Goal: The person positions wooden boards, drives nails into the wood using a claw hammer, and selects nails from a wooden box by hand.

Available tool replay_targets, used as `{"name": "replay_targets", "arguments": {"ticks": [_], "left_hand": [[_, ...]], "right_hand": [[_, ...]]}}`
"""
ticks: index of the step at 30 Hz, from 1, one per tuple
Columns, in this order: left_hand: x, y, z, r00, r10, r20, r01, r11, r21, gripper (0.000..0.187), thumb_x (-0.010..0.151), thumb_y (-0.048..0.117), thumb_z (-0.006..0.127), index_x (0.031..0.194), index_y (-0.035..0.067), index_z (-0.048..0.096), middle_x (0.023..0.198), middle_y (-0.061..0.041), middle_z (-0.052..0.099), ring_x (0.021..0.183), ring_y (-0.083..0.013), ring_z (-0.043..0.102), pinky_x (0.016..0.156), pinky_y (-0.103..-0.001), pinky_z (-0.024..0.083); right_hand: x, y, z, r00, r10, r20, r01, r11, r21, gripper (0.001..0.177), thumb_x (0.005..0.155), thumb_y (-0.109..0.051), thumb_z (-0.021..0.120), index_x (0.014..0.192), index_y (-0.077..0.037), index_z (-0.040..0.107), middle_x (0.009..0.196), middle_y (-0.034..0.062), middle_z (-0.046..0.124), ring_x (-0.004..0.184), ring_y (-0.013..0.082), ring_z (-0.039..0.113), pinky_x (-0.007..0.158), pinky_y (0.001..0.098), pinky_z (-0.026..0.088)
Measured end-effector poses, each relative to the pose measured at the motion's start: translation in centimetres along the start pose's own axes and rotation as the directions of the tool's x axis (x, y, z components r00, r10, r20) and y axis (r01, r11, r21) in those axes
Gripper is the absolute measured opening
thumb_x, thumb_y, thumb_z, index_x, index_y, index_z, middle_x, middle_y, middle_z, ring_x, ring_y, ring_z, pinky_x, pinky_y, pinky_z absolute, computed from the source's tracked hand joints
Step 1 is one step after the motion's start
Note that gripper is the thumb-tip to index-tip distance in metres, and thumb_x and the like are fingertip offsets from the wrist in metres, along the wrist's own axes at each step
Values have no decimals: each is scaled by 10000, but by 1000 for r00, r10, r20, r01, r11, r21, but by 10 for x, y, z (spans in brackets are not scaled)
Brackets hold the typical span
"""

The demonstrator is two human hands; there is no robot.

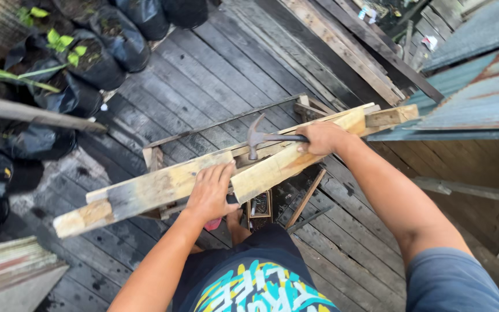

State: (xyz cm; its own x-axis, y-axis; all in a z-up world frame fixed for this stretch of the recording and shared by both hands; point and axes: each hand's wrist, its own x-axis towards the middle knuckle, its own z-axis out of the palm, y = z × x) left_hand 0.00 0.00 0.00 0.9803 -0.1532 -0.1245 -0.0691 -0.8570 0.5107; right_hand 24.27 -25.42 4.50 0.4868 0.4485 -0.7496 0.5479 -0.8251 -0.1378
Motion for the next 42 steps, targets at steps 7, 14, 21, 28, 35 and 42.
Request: {"name": "replay_targets", "arguments": {"ticks": [7, 14, 21, 28, 35, 42], "left_hand": [[26, 3, 8, 993, -93, 73, 97, 993, -65, 1109, 566, 449, 929, 1453, 21, 420, 1329, -185, 547, 1291, -357, 475, 1091, -493, 344], [53, 0, 13, 990, -143, -18, 144, 988, 52, 992, 585, 516, 904, 1432, 144, 545, 1428, -225, 458, 1415, -417, 348, 1174, -629, 221], [70, -1, 15, 943, -307, 128, 294, 950, 109, 1046, 546, 564, 920, 1453, 239, 513, 1523, -228, 362, 1465, -414, 268, 1173, -646, 152], [65, -11, 23, 924, -329, 192, 330, 943, 29, 1317, 510, 541, 954, 1541, 57, 292, 1526, -177, 378, 1465, -351, 290, 1207, -586, 153], [62, -30, 47, 951, -283, 128, 278, 959, 59, 1030, 607, 392, 920, 1444, 3, 462, 1438, -131, 454, 1431, -313, 363, 1220, -551, 204], [58, -31, 46, 957, -257, 135, 249, 966, 72, 863, 612, 410, 904, 1319, 15, 607, 1426, -142, 466, 1410, -308, 368, 1193, -534, 226]], "right_hand": [[32, 38, 23, 989, -99, -110, 107, 992, 74, 482, 842, -392, 758, 1238, -131, 669, 1090, 165, 724, 1084, 372, 669, 919, 486, 513], [47, 63, 27, 996, -31, -89, 33, 999, 17, 542, 839, -363, 740, 1352, -224, 635, 1095, 167, 743, 1066, 370, 692, 911, 500, 530], [26, 74, 37, 912, -61, -406, 114, 988, 107, 597, 882, -368, 733, 1386, -80, 593, 1159, 220, 702, 1060, 423, 658, 886, 518, 512], [2, 18, 46, 930, 44, -365, 62, 960, 274, 721, 719, -432, 890, 1251, -35, 608, 1277, 179, 637, 1164, 384, 637, 970, 461, 517], [12, -34, 59, 973, -26, -229, 72, 978, 195, 880, 584, -519, 939, 1178, -22, 520, 1619, 72, 352, 1204, 371, 613, 999, 460, 497], [24, -41, 71, 962, -134, -238, 175, 972, 160, 915, 577, -512, 935, 1212, -31, 484, 1623, 33, 348, 1238, 360, 586, 961, 481, 505]]}}
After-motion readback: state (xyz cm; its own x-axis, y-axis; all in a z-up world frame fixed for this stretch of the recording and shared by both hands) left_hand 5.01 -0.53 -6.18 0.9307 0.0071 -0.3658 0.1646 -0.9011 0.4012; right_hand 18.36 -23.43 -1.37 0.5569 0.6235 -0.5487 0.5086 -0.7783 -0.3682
